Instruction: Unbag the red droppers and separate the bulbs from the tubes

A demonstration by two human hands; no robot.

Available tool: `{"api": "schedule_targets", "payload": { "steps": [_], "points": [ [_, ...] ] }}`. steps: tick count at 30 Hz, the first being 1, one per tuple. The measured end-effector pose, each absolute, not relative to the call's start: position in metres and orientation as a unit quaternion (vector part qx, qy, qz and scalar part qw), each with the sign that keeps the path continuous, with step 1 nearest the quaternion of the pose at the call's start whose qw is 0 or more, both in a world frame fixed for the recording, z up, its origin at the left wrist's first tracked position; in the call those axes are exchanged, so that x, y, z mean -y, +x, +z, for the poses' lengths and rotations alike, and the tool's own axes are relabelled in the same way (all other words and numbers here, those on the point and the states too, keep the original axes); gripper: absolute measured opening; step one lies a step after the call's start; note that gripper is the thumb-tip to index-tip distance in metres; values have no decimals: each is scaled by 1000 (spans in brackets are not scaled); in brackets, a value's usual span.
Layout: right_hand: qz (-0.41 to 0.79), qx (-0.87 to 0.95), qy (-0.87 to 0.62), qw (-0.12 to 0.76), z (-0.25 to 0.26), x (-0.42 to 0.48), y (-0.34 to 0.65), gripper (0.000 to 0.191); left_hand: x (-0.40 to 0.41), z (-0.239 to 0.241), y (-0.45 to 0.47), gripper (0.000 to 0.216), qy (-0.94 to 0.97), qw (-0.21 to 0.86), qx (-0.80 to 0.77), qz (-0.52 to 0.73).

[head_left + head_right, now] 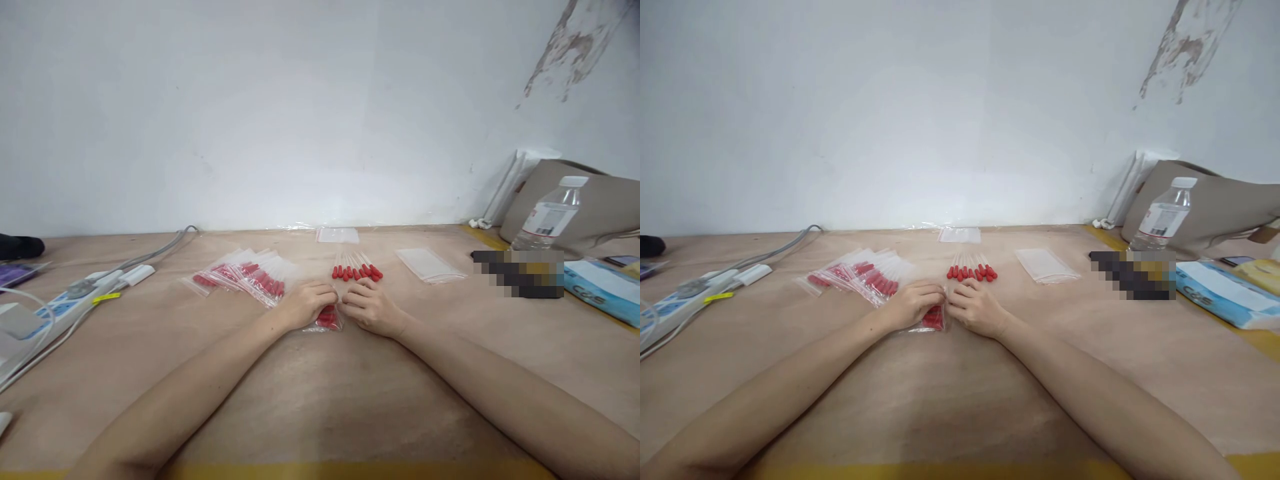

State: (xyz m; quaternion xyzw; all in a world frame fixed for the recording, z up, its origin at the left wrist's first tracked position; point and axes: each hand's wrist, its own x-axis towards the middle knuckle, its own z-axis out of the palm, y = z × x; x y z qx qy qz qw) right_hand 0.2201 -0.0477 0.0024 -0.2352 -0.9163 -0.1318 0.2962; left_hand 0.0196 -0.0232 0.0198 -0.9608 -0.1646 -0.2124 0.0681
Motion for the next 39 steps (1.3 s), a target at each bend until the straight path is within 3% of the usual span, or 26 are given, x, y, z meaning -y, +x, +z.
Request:
{"api": "schedule_targets", "payload": {
  "steps": [5, 9, 12, 16, 22, 30, 35, 39],
  "points": [
    [-174, 935, -199, 235, 4, 44, 220, 33, 23, 30, 17, 25, -973, 69, 135, -176],
    [-135, 946, -211, 208, 9, 48, 223, 26, 21, 43, 10, 25, -971, 31, 151, -183],
    [-22, 943, -246, 223, 14, 54, 225, 17, 20, 49, 6, 24, -971, -2, 163, -177],
    [179, 874, -339, 298, 11, 55, 219, 25, 23, 52, 7, 23, -969, -42, 175, -169],
    [413, 739, -372, 382, -3, 49, 203, 21, 36, 45, 0, 24, -946, -85, 239, -200],
    [389, 781, -367, 322, 1, 49, 203, 31, 47, 13, -33, 45, -897, -154, 326, -256],
    [358, 749, -401, 386, -3, 51, 200, 36, 47, 8, -31, 44, -879, -158, 350, -282],
    [414, 719, -381, 407, 0, 58, 194, 38, 50, 11, -29, 40, -880, -133, 349, -291]
  ]
}}
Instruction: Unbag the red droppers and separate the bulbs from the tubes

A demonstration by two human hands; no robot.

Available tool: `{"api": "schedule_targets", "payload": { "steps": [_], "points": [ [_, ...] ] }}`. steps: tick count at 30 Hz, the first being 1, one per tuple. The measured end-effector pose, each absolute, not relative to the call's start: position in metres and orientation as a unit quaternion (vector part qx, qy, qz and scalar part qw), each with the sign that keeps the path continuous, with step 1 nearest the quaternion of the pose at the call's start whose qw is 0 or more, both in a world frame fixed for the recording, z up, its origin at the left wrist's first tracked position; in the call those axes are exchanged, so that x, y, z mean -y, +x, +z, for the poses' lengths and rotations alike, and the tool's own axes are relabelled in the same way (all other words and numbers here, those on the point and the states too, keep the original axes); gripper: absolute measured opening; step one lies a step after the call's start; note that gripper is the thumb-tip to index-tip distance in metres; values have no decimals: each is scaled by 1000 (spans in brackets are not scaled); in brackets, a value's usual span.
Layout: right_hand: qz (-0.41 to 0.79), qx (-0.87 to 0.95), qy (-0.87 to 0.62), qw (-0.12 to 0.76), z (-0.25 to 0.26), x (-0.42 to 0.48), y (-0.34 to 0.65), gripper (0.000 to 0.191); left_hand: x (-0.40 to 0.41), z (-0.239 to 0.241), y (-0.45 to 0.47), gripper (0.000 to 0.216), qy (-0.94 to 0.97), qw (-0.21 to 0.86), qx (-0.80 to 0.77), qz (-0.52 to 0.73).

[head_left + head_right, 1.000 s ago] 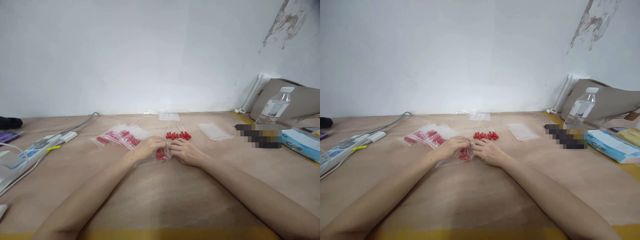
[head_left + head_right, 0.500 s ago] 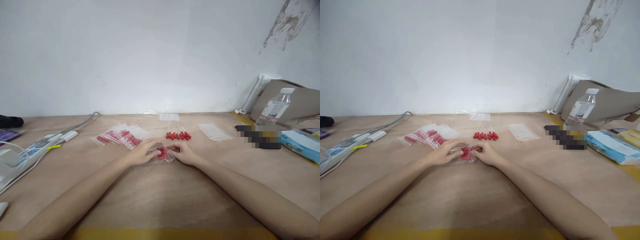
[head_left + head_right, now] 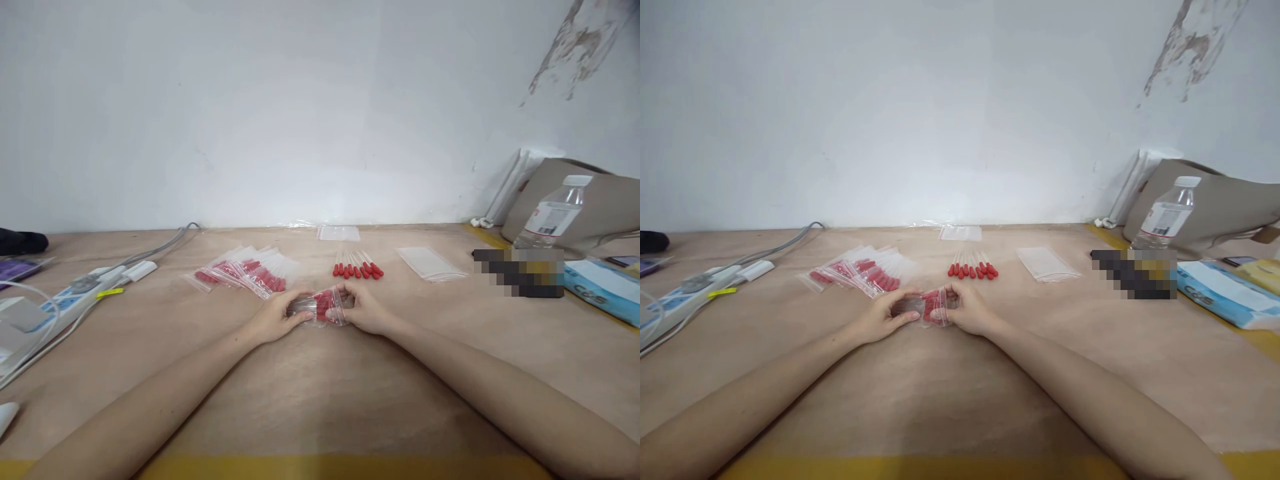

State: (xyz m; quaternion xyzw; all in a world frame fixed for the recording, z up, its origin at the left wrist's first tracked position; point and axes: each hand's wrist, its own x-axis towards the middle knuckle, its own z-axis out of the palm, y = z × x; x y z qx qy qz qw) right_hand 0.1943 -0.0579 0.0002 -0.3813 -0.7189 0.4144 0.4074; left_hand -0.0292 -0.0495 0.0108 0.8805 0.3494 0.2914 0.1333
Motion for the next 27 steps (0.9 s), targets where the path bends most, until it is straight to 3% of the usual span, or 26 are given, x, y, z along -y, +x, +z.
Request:
{"api": "schedule_targets", "payload": {
  "steps": [3, 8, 18, 27],
  "points": [
    [460, 702, -351, 415, 3, 60, 189, 34, 52, 14, -28, 36, 890, 128, -335, 282],
    [431, 725, -338, 418, 7, 61, 188, 20, 55, 16, -26, 35, 899, 118, -323, 271],
    [377, 754, -353, 406, 0, 54, 194, 24, 54, 14, -27, 37, 894, 119, -349, 255],
    [431, 721, -366, 401, 13, 46, 240, 29, 55, 14, -33, 40, 887, 135, -367, 245]
  ]
}}
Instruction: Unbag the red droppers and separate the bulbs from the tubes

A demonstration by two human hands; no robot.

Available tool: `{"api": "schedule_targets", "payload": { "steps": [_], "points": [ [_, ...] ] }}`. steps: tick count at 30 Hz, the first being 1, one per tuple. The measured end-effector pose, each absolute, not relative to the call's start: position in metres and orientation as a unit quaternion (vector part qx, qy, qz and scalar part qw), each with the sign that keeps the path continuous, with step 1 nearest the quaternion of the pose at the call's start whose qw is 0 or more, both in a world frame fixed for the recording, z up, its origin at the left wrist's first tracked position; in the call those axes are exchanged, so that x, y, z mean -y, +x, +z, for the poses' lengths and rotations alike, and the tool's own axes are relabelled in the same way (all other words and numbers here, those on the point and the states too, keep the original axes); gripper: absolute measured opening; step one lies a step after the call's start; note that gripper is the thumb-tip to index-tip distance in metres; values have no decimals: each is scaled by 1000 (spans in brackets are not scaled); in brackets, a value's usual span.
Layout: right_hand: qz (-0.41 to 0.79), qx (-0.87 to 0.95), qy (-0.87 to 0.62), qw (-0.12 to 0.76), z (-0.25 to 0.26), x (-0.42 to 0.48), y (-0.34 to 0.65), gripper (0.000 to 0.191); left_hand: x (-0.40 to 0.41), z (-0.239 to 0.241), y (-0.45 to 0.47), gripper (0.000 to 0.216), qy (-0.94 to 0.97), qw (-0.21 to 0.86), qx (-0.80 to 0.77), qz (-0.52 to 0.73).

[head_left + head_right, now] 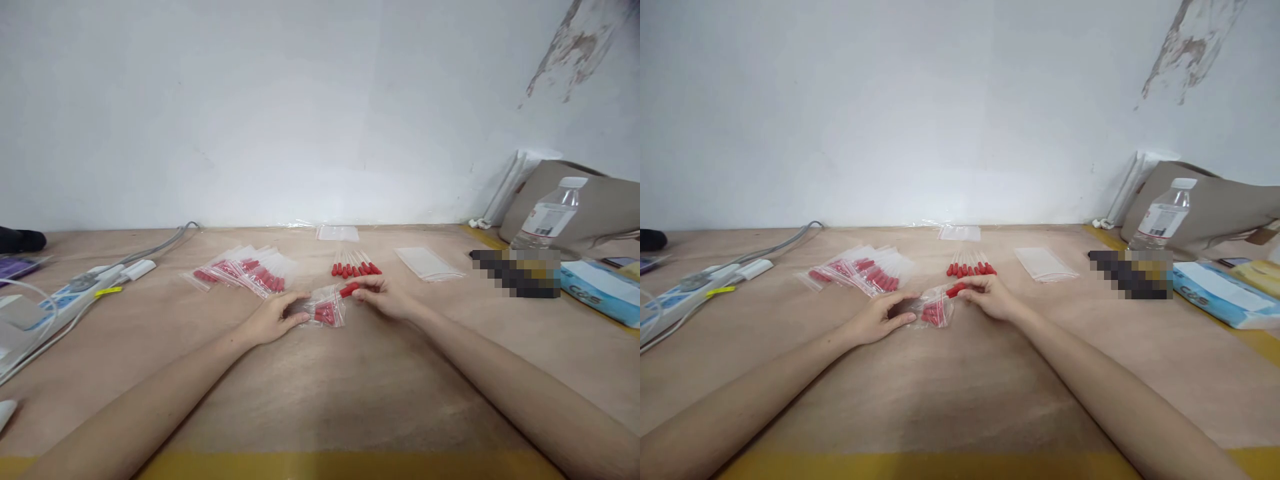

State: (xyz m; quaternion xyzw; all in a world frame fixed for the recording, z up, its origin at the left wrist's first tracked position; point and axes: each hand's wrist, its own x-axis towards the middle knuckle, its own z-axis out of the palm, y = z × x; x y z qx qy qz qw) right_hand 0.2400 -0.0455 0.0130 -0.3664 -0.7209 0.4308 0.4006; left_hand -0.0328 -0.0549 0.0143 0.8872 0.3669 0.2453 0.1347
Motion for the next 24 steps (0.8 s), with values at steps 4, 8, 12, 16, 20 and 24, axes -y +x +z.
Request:
{"api": "schedule_targets", "payload": {
  "steps": [4, 8, 12, 16, 20, 24],
  "points": [
    [424, 653, -422, 464, 36, 31, 286, 28, 55, 16, -32, 41, 884, 138, -378, 238],
    [324, 588, -452, 588, 46, 13, 323, 24, 54, 16, -32, 41, 883, 140, -380, 237],
    [171, 613, -510, 579, 25, 2, 330, 24, 52, 15, -32, 40, 883, 140, -380, 238],
    [29, 703, -525, 479, -1, 0, 321, 21, 53, 15, -32, 40, 883, 140, -382, 234],
    [-17, 778, -509, 368, -7, 3, 314, 20, 53, 15, -32, 39, 883, 140, -379, 240],
    [16, 778, -539, 320, -3, 7, 310, 20, 52, 15, -32, 39, 883, 143, -376, 244]
  ]
}}
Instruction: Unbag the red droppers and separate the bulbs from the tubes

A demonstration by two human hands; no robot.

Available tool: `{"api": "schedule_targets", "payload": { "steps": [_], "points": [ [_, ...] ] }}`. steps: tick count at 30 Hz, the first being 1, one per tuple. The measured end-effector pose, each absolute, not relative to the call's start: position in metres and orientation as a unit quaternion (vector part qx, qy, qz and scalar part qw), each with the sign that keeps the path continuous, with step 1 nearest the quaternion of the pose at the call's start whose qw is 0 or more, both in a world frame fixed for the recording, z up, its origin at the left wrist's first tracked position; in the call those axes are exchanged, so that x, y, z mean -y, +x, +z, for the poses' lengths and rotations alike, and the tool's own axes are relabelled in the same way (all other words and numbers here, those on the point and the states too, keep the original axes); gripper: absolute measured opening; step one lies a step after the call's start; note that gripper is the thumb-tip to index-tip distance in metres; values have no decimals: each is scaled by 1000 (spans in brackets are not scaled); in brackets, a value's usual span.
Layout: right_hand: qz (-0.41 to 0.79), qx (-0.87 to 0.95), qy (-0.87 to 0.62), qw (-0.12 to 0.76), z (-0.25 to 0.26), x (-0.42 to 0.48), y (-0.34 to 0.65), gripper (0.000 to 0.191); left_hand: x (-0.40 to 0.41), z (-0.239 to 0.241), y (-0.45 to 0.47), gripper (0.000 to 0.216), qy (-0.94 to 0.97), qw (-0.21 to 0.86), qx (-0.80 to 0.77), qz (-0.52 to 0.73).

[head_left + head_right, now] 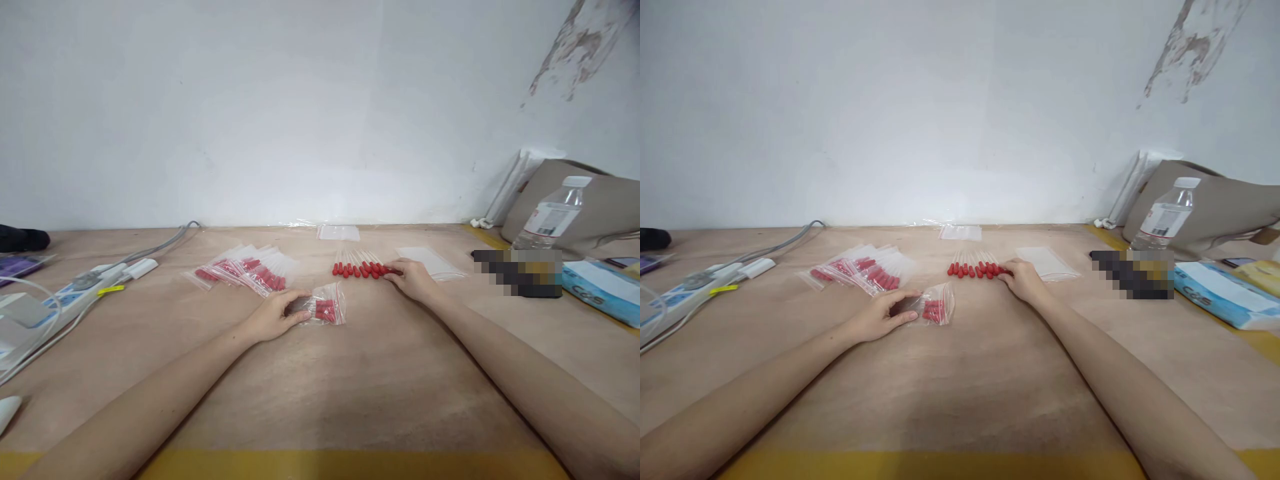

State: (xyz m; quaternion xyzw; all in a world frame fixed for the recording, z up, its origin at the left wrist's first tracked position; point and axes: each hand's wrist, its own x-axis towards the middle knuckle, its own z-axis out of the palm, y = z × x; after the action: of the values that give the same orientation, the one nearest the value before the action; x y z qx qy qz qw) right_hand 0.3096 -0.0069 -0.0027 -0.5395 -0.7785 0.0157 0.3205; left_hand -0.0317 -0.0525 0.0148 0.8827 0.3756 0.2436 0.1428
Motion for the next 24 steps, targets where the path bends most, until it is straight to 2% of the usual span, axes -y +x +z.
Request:
{"api": "schedule_targets", "payload": {
  "steps": [3, 6, 9, 11, 15, 18, 24],
  "points": [
    [77, 736, -590, 324, 0, 8, 309, 30, 52, 15, -32, 39, 883, 144, -374, 246],
    [90, 685, -621, 369, 3, 9, 306, 33, 52, 15, -32, 39, 883, 144, -374, 246],
    [69, 672, -589, 443, 10, 17, 290, 30, 53, 15, -31, 39, 883, 145, -373, 245],
    [98, 701, -535, 461, 13, 27, 271, 23, 53, 15, -32, 40, 883, 146, -373, 246],
    [203, 777, -431, 412, 11, 48, 230, 15, 52, 14, -32, 42, 882, 146, -375, 247],
    [257, 812, -384, 357, 8, 56, 209, 19, 52, 14, -31, 44, 883, 147, -373, 246],
    [333, 825, -341, 303, 17, 60, 200, 29, 54, 16, -25, 43, 883, 146, -372, 247]
  ]
}}
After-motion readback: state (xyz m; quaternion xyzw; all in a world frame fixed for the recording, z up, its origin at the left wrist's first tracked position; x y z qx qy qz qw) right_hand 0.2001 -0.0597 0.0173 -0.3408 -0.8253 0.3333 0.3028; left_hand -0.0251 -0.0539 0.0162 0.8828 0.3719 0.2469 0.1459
